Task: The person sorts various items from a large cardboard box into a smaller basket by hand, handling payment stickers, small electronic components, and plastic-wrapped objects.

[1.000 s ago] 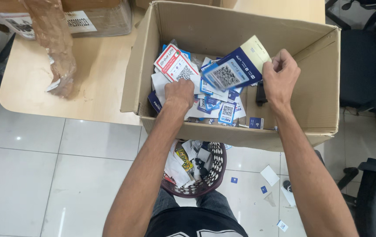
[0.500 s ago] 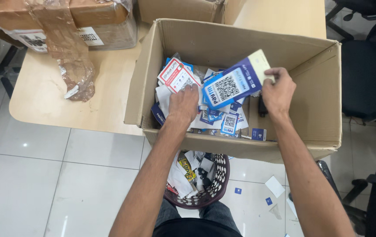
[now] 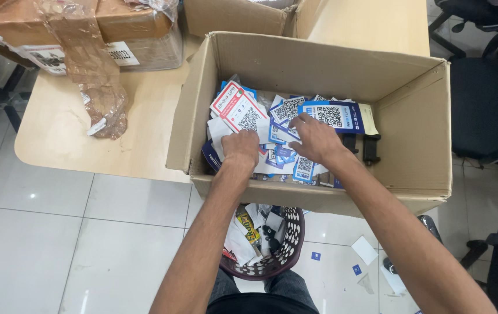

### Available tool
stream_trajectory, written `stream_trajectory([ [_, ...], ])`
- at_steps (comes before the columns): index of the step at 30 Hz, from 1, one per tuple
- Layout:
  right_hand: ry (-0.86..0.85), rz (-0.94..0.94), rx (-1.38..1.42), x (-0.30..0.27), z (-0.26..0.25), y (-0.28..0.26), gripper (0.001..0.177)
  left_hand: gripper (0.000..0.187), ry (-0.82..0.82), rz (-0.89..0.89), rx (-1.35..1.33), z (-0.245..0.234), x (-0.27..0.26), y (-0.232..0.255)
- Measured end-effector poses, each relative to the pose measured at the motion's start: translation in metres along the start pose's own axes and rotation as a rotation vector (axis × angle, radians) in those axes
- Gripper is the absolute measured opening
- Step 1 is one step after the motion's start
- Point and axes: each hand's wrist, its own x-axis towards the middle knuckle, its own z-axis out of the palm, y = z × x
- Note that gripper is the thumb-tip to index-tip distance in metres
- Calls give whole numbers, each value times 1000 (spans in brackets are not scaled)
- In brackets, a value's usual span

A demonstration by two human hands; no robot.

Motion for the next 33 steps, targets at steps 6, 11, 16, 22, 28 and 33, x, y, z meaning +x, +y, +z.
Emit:
stream_trajectory([
  [6,-130,-63,-143,49,27,-34,112,26,-7,-17,-6,1,0,1],
  [11,-83,-58,-41,71,46,-48,122,23,-21,-46,-17,7,2,2],
  [16,31,19,118,75,43,-33,102,20,-54,-72,-21,3,2,4],
  [22,25,49,372,73,30,-18,57,24,-185,-78,35,-13,-9,3],
  [28,5,-148,259,77,23,-5,42,24,-125,-88,22,-7,-3,2],
  [33,-157,66,619,107,58,26,37,23,-157,-83,-2,-5,4,4],
])
